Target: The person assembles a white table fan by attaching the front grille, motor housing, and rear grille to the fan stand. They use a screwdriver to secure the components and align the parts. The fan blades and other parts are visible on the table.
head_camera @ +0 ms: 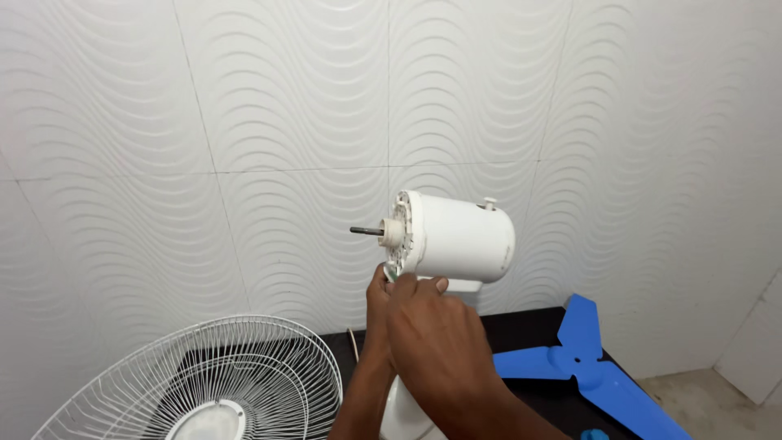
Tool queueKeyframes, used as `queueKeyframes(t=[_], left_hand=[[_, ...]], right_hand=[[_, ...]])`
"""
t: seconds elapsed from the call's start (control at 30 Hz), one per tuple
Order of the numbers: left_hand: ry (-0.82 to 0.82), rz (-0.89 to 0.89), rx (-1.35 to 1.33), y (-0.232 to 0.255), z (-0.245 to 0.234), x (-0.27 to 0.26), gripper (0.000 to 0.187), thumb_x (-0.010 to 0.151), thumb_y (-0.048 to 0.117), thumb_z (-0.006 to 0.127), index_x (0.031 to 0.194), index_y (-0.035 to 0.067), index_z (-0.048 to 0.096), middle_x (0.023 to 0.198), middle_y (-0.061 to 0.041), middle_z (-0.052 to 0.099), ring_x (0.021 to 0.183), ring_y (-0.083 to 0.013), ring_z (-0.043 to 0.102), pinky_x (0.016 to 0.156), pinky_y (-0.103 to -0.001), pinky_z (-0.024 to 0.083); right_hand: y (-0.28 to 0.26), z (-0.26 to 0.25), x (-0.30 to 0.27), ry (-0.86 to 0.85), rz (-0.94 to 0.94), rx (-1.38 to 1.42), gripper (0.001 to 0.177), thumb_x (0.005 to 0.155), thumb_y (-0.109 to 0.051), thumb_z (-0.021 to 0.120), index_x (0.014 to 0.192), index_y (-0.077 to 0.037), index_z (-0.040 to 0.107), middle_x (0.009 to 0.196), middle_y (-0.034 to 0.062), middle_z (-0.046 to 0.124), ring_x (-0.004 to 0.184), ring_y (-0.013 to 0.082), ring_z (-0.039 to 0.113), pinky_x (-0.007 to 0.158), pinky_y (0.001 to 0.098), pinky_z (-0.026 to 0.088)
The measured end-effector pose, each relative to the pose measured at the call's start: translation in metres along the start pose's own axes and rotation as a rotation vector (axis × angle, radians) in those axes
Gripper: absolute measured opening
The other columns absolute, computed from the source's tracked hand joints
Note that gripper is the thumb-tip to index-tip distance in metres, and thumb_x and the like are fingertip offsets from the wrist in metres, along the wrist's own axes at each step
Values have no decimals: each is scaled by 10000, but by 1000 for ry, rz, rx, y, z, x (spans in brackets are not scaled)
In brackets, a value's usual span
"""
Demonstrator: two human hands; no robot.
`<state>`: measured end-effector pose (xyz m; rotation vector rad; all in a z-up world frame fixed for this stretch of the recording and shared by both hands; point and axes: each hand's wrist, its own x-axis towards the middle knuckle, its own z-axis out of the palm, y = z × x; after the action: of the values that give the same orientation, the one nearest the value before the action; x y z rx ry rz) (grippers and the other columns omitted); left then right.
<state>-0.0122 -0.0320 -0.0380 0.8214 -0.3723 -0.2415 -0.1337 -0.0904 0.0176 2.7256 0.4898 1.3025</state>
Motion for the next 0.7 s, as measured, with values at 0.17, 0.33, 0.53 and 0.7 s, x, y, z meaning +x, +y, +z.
queueKeyframes(t=[0.17, 0.33, 0.53, 0.7], left_hand=[[-4, 216, 273, 3, 6, -12, 399, 781, 40, 802, 1113, 11, 582, 924, -84, 744, 781, -137, 719, 651, -281, 610], [-79, 203, 136, 9, 4, -9, 434, 806, 90, 811, 1163, -13, 587, 947, -135, 705, 755, -161, 686, 627, -290, 579], [-29, 145, 107, 18, -4, -12, 471, 791, 100, 795, 1199, 4, 578, 960, -101, 714, 793, -150, 705, 662, -296, 603], [-88, 111, 42, 19, -8, -11, 456, 822, 68, 778, 1224, 22, 568, 944, -82, 693, 787, -136, 683, 651, -293, 587]], right_hand=[[6, -3, -3, 80, 284, 275, 129, 909, -203, 659, 898, -75, 663, 706, 120, 706, 580, 317, 693, 480, 443, 524], [45, -20, -22, 177, 441, 419, 171, 919, -222, 661, 882, -63, 712, 695, 120, 713, 559, 311, 681, 506, 424, 505], [58, -7, -9, 143, 356, 577, 164, 912, -194, 676, 899, -39, 730, 683, 115, 709, 523, 277, 664, 495, 400, 493], [55, 2, 3, 149, 254, 544, 125, 895, -169, 678, 885, -52, 720, 679, 106, 700, 535, 278, 670, 486, 390, 491]])
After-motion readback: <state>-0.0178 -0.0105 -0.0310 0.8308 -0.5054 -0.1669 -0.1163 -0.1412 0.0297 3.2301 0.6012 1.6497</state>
